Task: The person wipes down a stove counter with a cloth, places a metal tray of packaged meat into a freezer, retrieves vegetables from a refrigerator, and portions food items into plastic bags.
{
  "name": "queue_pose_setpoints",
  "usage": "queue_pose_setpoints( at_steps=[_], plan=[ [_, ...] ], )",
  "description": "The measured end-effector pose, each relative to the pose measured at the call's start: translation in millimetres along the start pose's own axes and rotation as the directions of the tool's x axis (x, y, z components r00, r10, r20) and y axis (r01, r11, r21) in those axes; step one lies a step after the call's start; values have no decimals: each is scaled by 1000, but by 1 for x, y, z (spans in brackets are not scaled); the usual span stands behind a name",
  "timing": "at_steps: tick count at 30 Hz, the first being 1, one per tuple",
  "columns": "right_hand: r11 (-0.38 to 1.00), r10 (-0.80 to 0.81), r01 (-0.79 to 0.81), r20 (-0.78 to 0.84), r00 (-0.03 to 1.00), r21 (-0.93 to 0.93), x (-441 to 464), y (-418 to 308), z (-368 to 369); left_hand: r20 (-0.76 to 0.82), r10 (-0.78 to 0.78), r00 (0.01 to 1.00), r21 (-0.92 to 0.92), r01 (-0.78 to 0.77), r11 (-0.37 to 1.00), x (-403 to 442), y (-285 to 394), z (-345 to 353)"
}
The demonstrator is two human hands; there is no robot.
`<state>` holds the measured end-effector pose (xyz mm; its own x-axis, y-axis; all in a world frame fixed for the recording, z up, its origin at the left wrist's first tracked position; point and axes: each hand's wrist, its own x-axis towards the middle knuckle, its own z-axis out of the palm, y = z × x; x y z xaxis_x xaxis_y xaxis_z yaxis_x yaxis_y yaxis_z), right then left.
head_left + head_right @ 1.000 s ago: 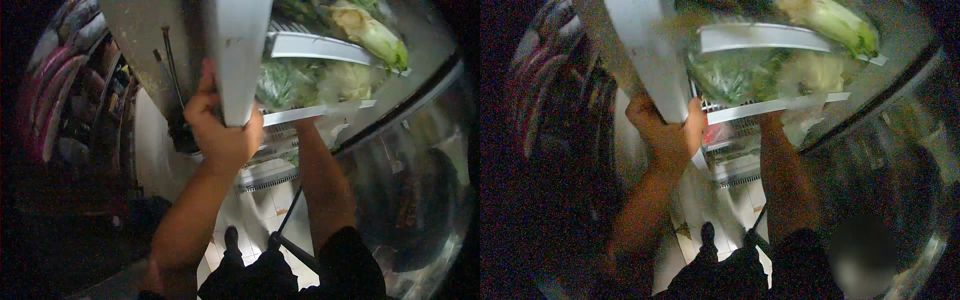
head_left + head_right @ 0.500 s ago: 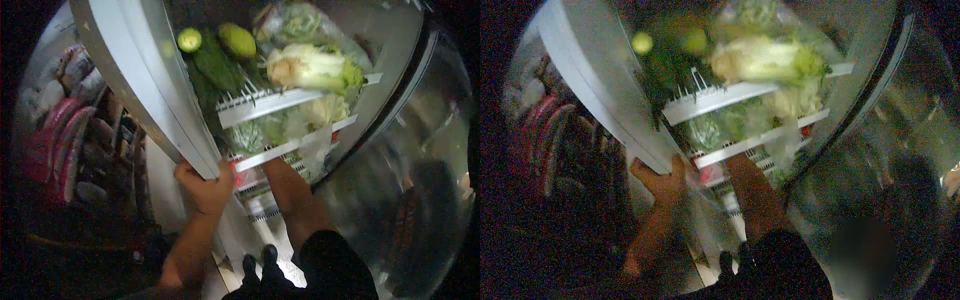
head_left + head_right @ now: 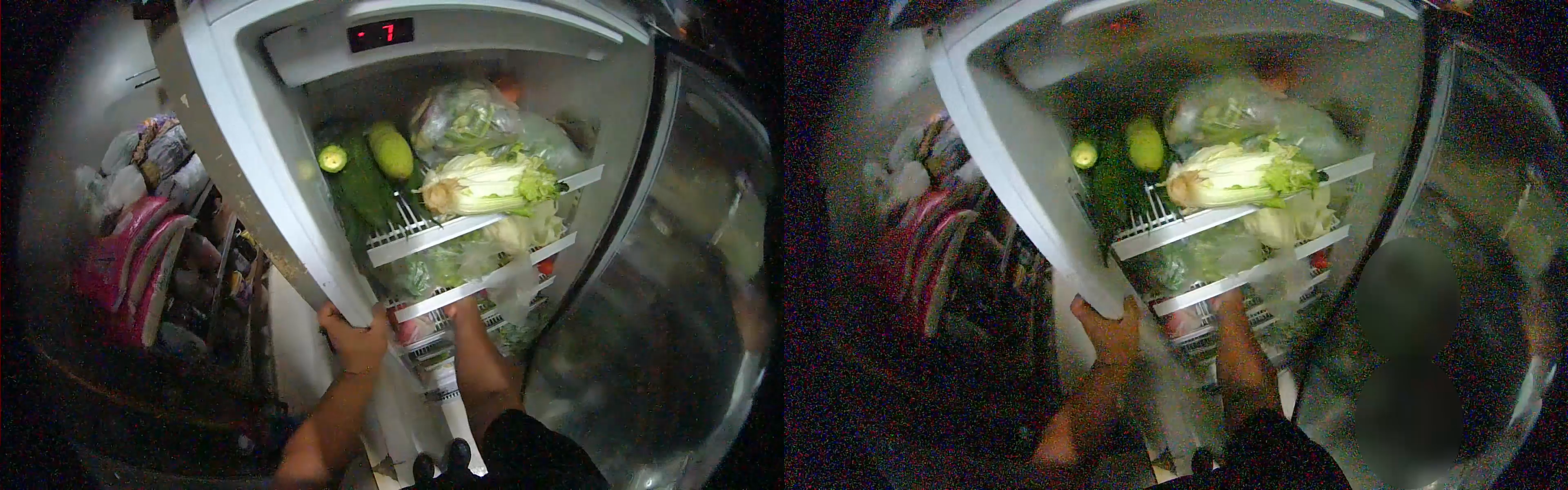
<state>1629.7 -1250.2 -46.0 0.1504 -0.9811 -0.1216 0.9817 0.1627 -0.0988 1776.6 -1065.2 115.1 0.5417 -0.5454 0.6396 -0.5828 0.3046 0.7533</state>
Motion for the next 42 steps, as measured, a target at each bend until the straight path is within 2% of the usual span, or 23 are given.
queue_pose_setpoints(
  at_steps=[5,8,9,11,13,15,18,20,21,22,24,26,28,29,30,32,33,34,36,37,40,41,42],
  plan=[
    [983,-35,50,-90,995,176,-32,-7,-36,77,-106,991,-93,113,989,-3,3,-5],
    [996,-66,54,-199,978,-65,-88,-34,-30,313,-53,948,-106,90,990,-17,-3,-44],
    [992,-31,11,-153,988,-129,-114,-47,-29,359,-114,926,-71,149,986,-34,-7,-57],
    [986,-4,-38,-246,969,-165,-153,-59,-42,452,-280,847,-35,331,943,-78,-26,-86],
    [971,-3,-73,-320,948,-227,-186,-59,-72,569,-547,614,6,662,750,-137,-59,-117],
    [963,59,-140,-330,942,-230,-226,-49,-83,677,-710,195,81,938,336,-186,-81,-138],
    [907,91,-219,-341,936,-360,-283,-23,-48,786,-564,-252,224,967,-121,-211,-89,-135],
    [730,32,-227,-299,954,-645,-320,-3,-34,844,-457,-279,274,958,-80,-223,-80,-125],
    [605,17,-222,-266,964,-765,-337,7,-31,851,-400,-339,308,941,-141,-219,-63,-120],
    [373,-50,-56,-81,995,-926,-355,20,-29,858,-335,-389,339,919,-199,-214,-47,-116],
    [-170,3,304,308,951,-937,-391,40,-31,944,-177,-277,230,941,-247,-228,-60,-111],
    [-412,62,449,467,882,-793,-427,46,-24,940,-186,-287,267,955,-128,-239,-65,-111],
    [-479,47,443,482,875,-758,-457,45,-25,835,-378,-401,482,863,149,-245,-49,-116],
    [-440,-9,372,419,908,-817,-477,35,-31,925,-188,-331,378,858,348,-251,-31,-129],
    [-396,-57,298,348,936,-868,-496,23,-34,860,-160,-484,509,838,196,-267,-30,-130],
    [-109,-192,-109,-87,978,-988,-535,1,-23,675,-28,-737,731,674,-105,-302,-26,-138],
    [-101,-264,-170,-138,955,-980,-552,-10,-36,569,-226,-790,802,595,-60,-325,-16,-143],
    [-85,-339,-223,-182,923,-971,-567,-20,-50,501,-223,-836,858,513,1,-351,-14,-149],
    [-103,-425,-113,-59,903,-988,-586,-44,-67,576,-135,-806,805,530,268,-386,-12,-159],
    [-189,-432,-112,-20,901,-976,-592,-59,-64,675,-90,-732,716,620,322,-386,3,-162],
    [-340,-458,-194,-19,889,-920,-606,-116,-64,666,-219,-713,732,566,379,-398,29,-161],
    [-443,-525,-206,66,849,-873,-613,-130,-45,679,-242,-693,713,544,443,-407,38,-165],
    [-401,-456,-44,157,876,-915,-613,-139,-43,703,-259,-663,681,521,515,-417,48,-172]
  ],
)
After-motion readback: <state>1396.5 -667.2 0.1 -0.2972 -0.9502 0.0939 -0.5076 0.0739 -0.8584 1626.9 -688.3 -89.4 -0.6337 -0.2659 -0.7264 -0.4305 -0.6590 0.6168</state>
